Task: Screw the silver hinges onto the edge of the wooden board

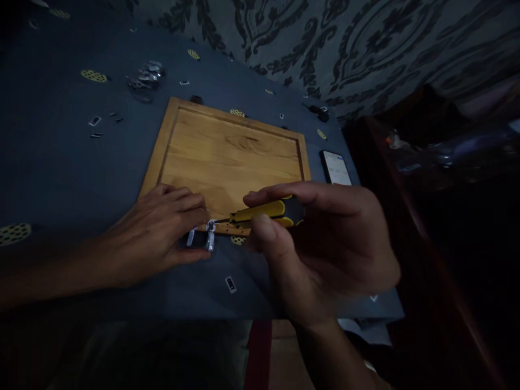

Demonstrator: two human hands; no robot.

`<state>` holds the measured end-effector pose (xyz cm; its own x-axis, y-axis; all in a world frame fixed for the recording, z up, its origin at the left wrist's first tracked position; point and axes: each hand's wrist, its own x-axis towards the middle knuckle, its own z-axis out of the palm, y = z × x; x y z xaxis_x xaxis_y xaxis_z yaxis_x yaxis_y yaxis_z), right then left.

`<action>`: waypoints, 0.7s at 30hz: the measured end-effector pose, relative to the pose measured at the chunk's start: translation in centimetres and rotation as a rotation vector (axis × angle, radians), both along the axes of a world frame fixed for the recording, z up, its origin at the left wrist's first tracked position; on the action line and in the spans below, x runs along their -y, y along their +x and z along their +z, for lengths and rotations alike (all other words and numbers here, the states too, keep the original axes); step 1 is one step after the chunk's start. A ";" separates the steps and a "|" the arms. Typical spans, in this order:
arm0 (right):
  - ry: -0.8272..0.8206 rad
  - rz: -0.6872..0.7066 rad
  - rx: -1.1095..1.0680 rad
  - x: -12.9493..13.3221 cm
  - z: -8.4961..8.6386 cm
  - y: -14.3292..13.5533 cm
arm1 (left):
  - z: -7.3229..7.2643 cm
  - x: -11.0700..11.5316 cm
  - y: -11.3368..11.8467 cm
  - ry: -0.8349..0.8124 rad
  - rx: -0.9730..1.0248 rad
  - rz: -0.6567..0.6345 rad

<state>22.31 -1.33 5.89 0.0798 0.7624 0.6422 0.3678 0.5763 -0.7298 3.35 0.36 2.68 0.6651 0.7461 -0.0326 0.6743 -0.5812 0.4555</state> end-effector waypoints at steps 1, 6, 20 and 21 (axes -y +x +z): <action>-0.014 -0.014 -0.009 0.1 0.0 -0.1 | 0.1 0.0 0.0 -0.011 -0.005 0.001; -0.029 0.045 -0.088 0.1 -1.2 0.2 | -0.1 0.0 0.0 -0.026 0.005 0.007; -0.003 0.111 0.038 -0.2 -0.7 0.7 | -0.1 0.0 0.1 -0.008 -0.010 0.010; -0.008 0.140 0.061 -0.3 -0.5 0.9 | -0.1 -0.1 0.1 -0.010 -0.013 0.009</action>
